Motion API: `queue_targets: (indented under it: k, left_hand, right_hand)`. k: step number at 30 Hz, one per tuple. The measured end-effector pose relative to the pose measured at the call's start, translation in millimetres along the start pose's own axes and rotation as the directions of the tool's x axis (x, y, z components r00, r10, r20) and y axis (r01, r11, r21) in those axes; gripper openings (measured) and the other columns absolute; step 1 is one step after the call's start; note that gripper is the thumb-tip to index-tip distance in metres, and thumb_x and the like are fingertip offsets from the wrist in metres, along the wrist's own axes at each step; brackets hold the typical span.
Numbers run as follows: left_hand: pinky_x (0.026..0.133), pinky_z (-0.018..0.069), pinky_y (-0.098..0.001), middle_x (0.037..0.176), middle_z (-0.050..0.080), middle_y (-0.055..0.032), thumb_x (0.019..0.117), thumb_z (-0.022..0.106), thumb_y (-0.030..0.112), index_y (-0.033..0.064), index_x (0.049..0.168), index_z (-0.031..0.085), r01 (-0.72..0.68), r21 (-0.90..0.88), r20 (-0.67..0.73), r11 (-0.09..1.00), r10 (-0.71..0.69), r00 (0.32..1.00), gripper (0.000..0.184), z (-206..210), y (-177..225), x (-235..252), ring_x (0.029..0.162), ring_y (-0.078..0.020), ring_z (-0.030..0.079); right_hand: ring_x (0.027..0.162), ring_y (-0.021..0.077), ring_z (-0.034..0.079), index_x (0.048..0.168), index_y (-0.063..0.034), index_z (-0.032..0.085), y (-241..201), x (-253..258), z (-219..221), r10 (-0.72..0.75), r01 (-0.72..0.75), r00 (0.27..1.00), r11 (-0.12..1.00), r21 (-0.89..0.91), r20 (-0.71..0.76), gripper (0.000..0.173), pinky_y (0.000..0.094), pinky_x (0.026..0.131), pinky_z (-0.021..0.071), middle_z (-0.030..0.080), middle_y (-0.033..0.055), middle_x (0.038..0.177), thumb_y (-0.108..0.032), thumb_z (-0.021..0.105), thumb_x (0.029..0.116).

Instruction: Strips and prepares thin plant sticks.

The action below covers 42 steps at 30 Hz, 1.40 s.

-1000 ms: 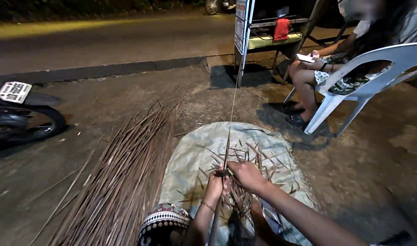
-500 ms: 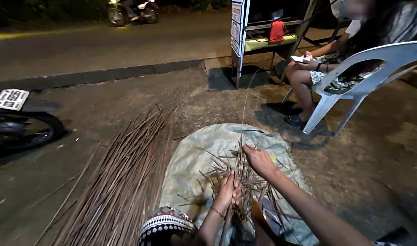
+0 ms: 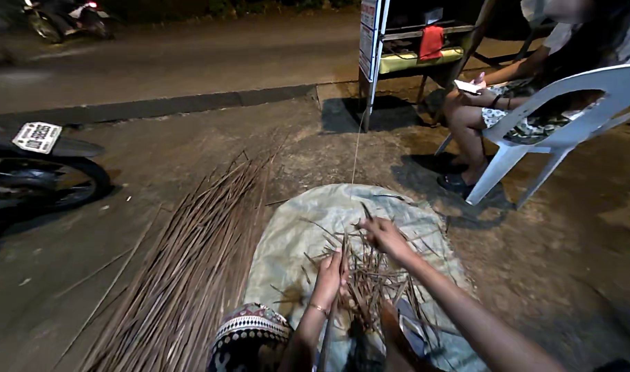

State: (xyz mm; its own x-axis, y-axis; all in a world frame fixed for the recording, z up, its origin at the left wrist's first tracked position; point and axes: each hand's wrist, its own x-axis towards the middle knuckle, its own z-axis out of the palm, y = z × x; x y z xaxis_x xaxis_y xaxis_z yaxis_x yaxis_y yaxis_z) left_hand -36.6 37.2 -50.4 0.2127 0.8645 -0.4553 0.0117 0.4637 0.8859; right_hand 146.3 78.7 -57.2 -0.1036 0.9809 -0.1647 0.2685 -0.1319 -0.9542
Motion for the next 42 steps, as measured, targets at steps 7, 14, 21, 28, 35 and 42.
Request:
queue_targets:
  k: [7,14,21,28,35,42]
  left_hand:
    - [0.048,0.048,-0.0206,0.058,0.051,0.0036,0.1143,0.027,0.031,0.0041,0.088,0.056,0.056,0.267,0.123,0.962,-0.091,0.988,0.047,1.7,1.3,-22.1,0.046,-0.0054,0.051]
    - [0.043,0.041,-0.0175,0.054,0.043,0.0051,0.1148,0.022,0.026,0.0069,0.082,0.05,0.031,0.025,-0.006,0.999,-0.031,0.999,0.047,-5.5,9.1,-9.2,0.042,-0.0037,0.043]
    - [0.041,0.0371,-0.0149,0.051,0.04,0.0076,0.1139,0.017,0.021,0.0118,0.079,0.045,0.059,-0.131,0.124,0.99,-0.043,0.991,0.045,-4.6,7.4,-11.8,0.039,-0.0015,0.037]
    - [0.041,0.0367,-0.016,0.052,0.04,0.0075,0.1145,0.02,0.029,0.0133,0.079,0.045,0.125,-0.052,0.267,0.991,-0.107,0.958,0.046,16.5,-2.9,-17.4,0.04,-0.0021,0.037]
    - [0.042,0.0405,-0.0177,0.052,0.043,0.0062,0.1144,0.019,0.03,0.0115,0.079,0.048,0.107,-0.071,0.196,0.992,-0.091,0.976,0.049,4.3,-5.3,-19.1,0.04,-0.0034,0.04]
    - [0.044,0.044,-0.0187,0.055,0.047,0.004,0.1144,0.023,0.032,0.0058,0.086,0.053,0.089,0.045,0.043,0.995,-0.091,0.995,0.049,7.2,1.3,-10.1,0.043,-0.0046,0.046]
  right_hand:
    - [0.049,0.0038,0.043,0.106,0.0022,0.064,-14.9,2.1,-6.3,0.157,-0.119,0.982,0.949,0.292,-0.109,0.023,0.0207,0.046,0.0368,0.053,-0.0022,0.066,-0.014,0.048,0.1085]
    - [0.094,0.0382,0.068,0.128,0.0015,0.063,-36.6,-20.5,17.2,-0.039,0.106,0.989,0.85,-0.516,0.14,0.03,0.0561,0.087,0.0517,0.069,0.0236,0.104,-0.008,0.05,0.1028]
    - [0.091,0.046,0.071,0.123,0.004,0.063,-21.6,-24.1,29.8,-0.146,0.239,0.971,0.549,-0.801,0.19,0.028,0.0596,0.077,0.0546,0.07,0.0262,0.11,-0.006,0.046,0.1042]
    - [0.108,0.0487,0.066,0.134,0.0,0.057,-4.0,-1.1,-35.0,0.124,-0.188,0.982,0.567,-0.802,-0.143,0.033,0.0638,0.088,0.0506,0.067,0.0275,0.12,-0.01,0.04,0.1074]
    - [0.114,0.0481,0.064,0.136,0.0006,0.057,-8.6,-0.9,-91.6,0.182,-0.376,0.919,0.674,-0.637,-0.35,0.034,0.0634,0.093,0.0489,0.066,0.0302,0.121,-0.013,0.044,0.1072]
    - [0.052,0.005,0.043,0.097,-0.0011,0.063,-14.7,2.0,14.6,0.147,-0.155,0.979,0.987,0.051,0.14,0.024,0.0239,0.052,0.0384,0.05,-0.0029,0.065,-0.021,0.054,0.106]
